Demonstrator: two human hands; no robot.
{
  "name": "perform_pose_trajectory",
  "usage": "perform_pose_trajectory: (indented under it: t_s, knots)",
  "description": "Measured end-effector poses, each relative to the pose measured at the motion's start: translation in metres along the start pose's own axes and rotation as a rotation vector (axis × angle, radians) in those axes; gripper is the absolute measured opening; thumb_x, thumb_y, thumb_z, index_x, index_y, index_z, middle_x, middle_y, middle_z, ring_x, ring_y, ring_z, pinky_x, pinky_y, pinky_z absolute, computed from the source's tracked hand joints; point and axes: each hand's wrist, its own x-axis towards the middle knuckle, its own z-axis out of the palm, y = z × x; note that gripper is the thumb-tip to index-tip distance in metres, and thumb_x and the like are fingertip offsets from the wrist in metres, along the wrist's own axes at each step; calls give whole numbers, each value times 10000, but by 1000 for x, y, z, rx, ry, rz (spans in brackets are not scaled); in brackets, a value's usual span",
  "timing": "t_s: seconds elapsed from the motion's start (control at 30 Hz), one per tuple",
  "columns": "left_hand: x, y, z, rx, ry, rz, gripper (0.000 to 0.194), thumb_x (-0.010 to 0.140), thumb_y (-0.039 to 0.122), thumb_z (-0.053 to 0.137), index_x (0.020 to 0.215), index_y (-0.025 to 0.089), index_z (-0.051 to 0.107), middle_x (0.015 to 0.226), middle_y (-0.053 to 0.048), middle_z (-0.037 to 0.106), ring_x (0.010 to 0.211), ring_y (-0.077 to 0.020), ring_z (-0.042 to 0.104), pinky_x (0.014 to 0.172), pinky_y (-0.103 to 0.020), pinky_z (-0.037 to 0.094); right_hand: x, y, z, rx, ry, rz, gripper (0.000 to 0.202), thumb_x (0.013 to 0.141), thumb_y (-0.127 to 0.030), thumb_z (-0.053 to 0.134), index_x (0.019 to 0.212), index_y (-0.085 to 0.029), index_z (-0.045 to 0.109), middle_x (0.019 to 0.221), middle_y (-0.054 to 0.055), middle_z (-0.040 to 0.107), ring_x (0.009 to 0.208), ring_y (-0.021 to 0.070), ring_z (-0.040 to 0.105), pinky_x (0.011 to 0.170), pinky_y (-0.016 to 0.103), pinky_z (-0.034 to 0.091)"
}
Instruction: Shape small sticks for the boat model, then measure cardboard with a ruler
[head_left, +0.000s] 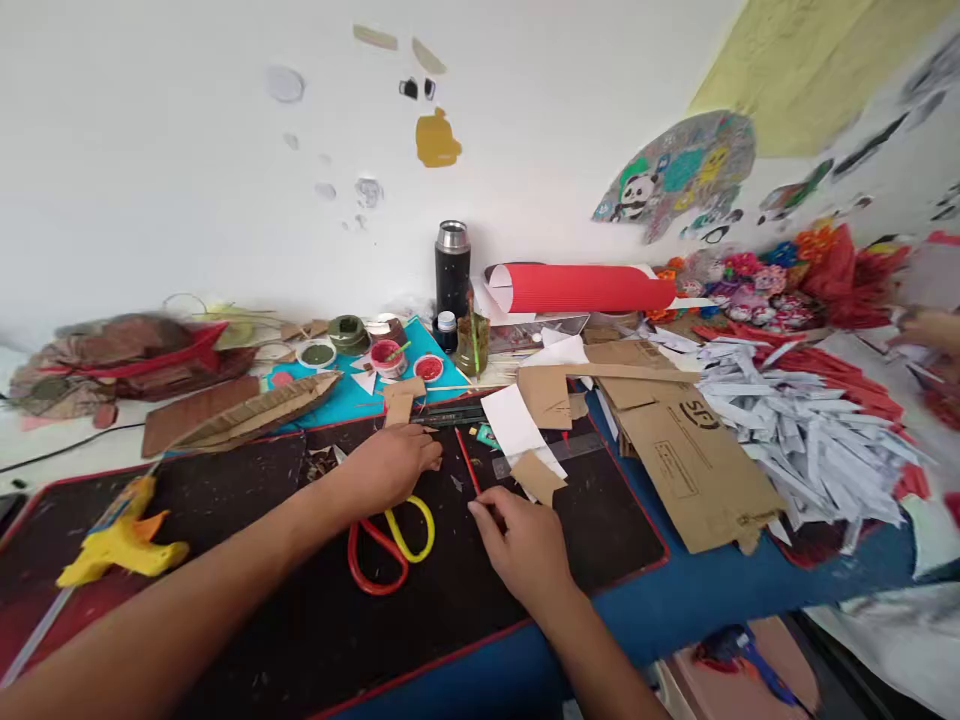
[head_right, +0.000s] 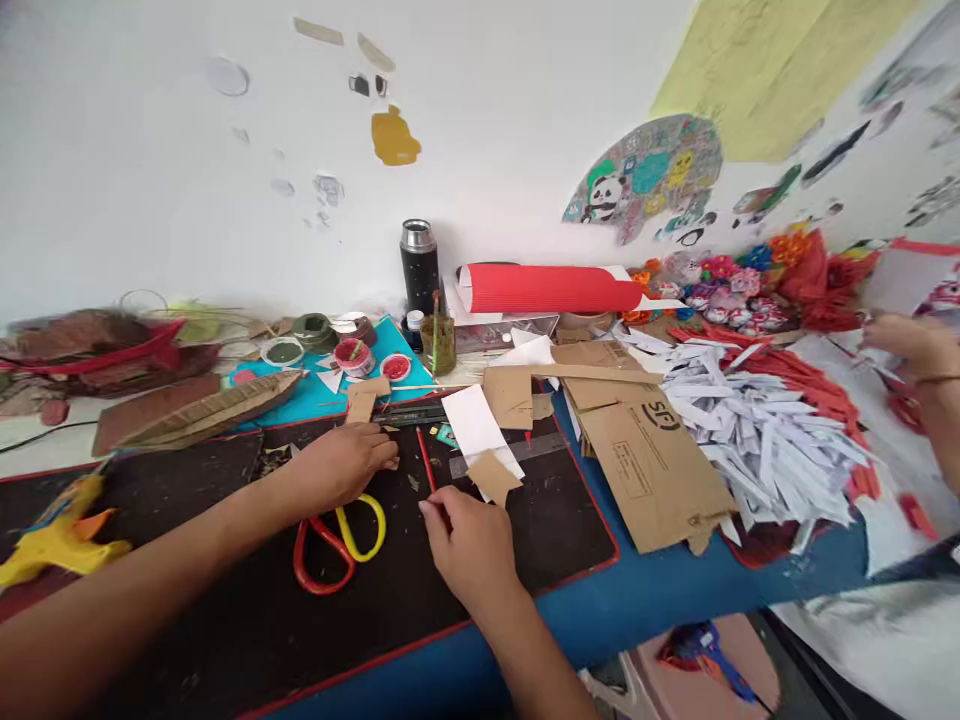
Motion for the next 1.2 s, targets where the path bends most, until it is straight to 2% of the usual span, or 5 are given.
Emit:
perform_pose_trajectory:
  t_s: [0.2,0.5,0.9,1.07,1.2]
  knots:
    - [6,3,3,70,10,-3,161,960,81,597,961,191,715,833,-82,739,861,-281,722,790,-377,525,-2,0,2,-9,9,-9,336,1106,-406,519,950,-226,755,708,2,756,625,175,710,611,294,328]
    - [9,6,3,122,67,-64,203,1054,285,623,910,167,704,764,-99,728,751,-267,719,699,-347,494,-3,1,3,-13,54,-28,330,1097,-400,535,913,-229,749,694,-4,747,605,174,693,598,285,344]
    - [7,15,17,59,221,-83,189,1109,240,523,1072,187,702,988,-59,772,930,-233,712,846,-355,507,-5,4,6,-53,105,-79,410,1124,-453,473,925,-228,752,715,15,768,609,180,716,598,278,377]
    - [7,16,17,90,251,-93,303,1125,353,496,997,168,698,897,-74,742,874,-249,675,818,-381,478,-5,6,6,-63,94,-81,432,1129,-478,461,939,-230,759,728,19,781,589,177,715,588,278,391]
    - [6,18,15,115,282,-91,295,1107,333,539,951,156,718,950,-105,726,952,-271,658,830,-395,457,-4,6,7,-87,88,-73,471,1132,-516,435,938,-236,761,700,16,766,581,185,712,575,288,389]
